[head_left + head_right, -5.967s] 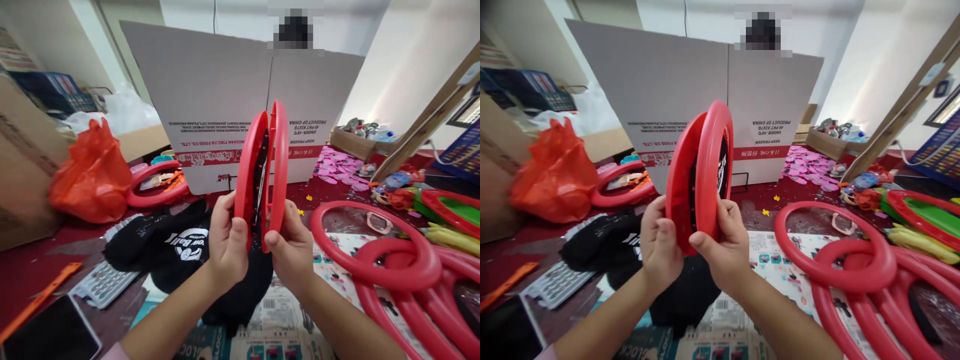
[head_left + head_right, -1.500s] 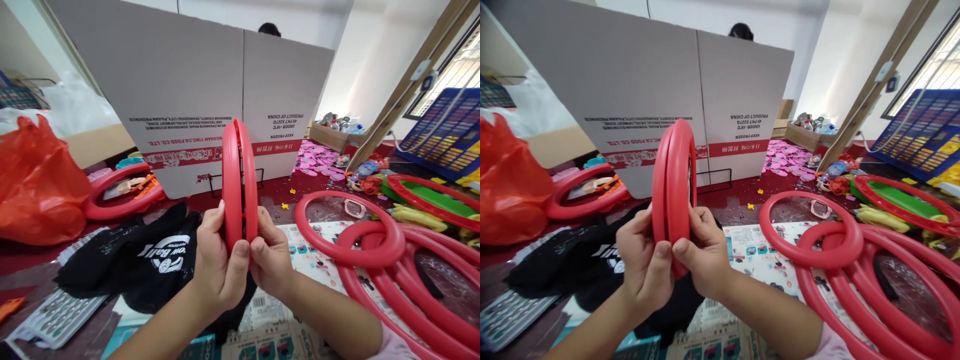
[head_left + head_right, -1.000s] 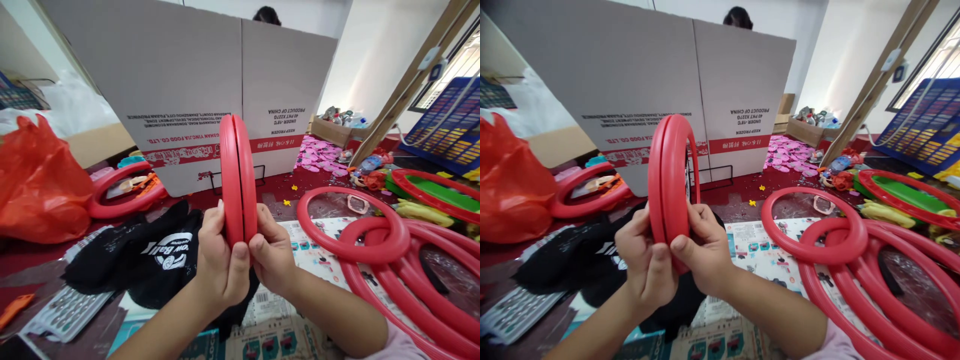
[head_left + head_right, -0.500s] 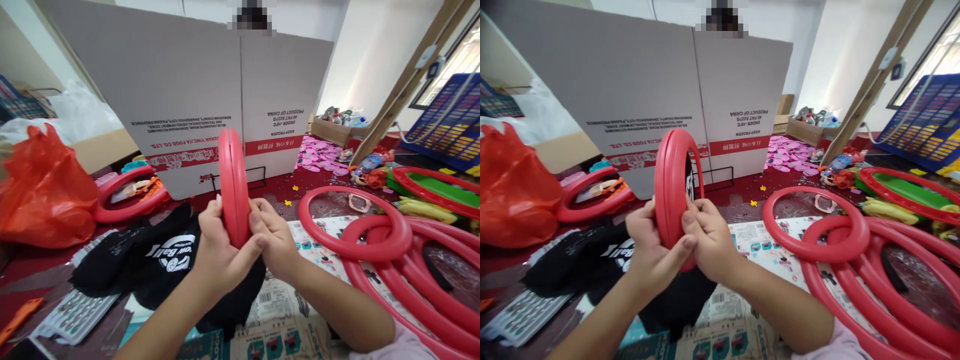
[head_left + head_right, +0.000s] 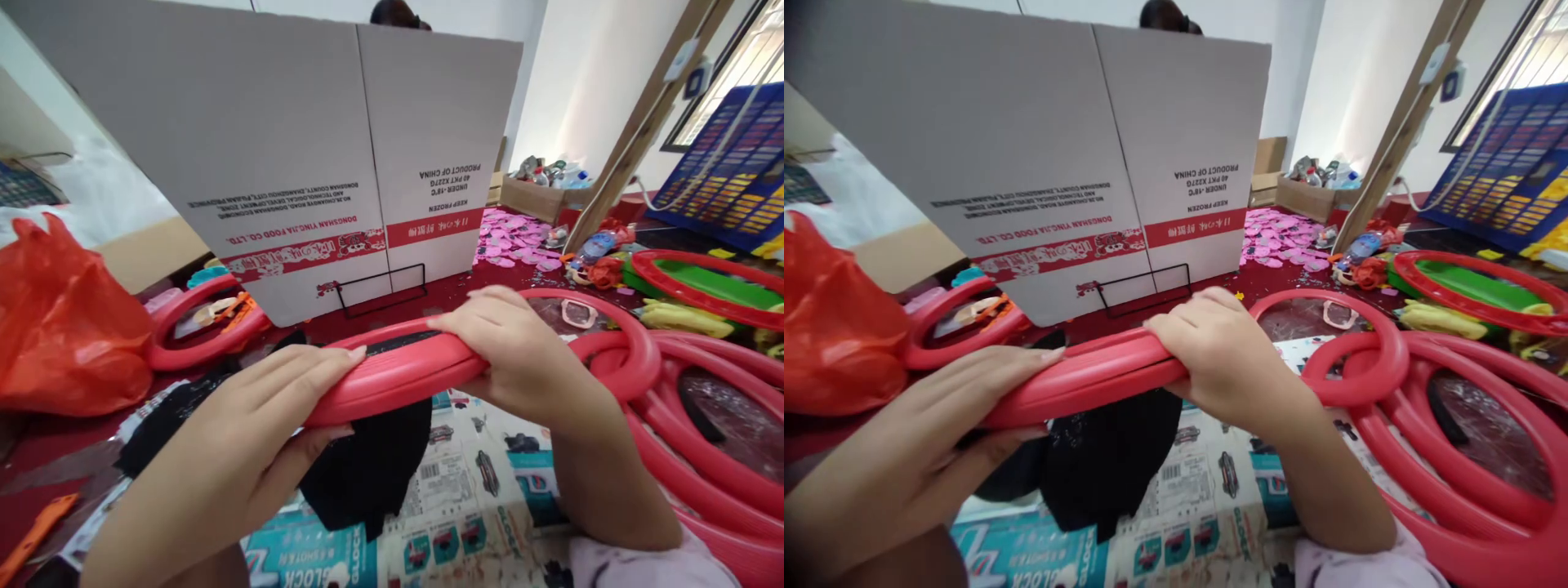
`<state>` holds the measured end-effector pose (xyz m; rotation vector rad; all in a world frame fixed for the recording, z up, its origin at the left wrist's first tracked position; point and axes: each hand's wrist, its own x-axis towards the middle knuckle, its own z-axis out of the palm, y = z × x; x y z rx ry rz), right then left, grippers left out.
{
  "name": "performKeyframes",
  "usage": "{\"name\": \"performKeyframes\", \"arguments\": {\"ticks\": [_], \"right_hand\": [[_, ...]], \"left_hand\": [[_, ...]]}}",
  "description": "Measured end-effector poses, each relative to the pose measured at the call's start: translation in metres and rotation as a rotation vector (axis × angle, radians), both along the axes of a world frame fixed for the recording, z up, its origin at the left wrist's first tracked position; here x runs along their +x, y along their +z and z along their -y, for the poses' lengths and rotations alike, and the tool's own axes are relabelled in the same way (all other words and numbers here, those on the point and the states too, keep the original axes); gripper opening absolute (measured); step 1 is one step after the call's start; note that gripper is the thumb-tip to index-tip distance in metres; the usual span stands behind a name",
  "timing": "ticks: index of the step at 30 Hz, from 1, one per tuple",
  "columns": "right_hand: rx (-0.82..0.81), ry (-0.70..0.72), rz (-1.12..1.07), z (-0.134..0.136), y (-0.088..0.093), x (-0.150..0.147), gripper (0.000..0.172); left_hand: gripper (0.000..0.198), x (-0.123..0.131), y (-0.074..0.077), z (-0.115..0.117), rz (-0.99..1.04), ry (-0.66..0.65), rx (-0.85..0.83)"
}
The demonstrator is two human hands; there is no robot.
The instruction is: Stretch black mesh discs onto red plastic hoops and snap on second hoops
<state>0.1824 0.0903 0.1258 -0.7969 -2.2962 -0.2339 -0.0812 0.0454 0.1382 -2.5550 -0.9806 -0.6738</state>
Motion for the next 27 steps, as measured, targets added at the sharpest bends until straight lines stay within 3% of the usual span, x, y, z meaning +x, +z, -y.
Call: {"name": "performKeyframes", "arguments": {"ticks": [3, 10, 14, 18, 20, 27], "right_hand": [[-0.086, -0.027, 0.065, 0.003, 0.005, 0.003, 0.015], [-0.353, 0.037, 0.046, 0.006, 0.009, 0.007, 0.024], [-0.174, 0.017, 0.036, 0.006, 0.004, -0.003, 0.014], [-0.01, 0.011, 0.038, 0.008, -0.003, -0.013, 0.015], [0.036, 0.003, 0.056, 0.01, -0.005, -0.015, 0.014], [0.131, 0.051, 0.104, 0.016, -0.009, -0.024, 0.015]], "left_hand": [[0.033, 0.0, 0.0, -0.002, -0.037, 0.002, 0.001], [0.035, -0.004, -0.003, -0.003, -0.051, 0.012, -0.038], [0.04, 0.001, -0.003, 0.001, -0.014, 0.025, 0.018], [0.014, 0.023, -0.016, -0.002, 0.177, 0.127, 0.287], [0.012, 0.031, -0.025, -0.005, 0.294, 0.156, 0.393], [0.013, 0.023, -0.039, -0.015, 0.391, 0.166, 0.474]]}}
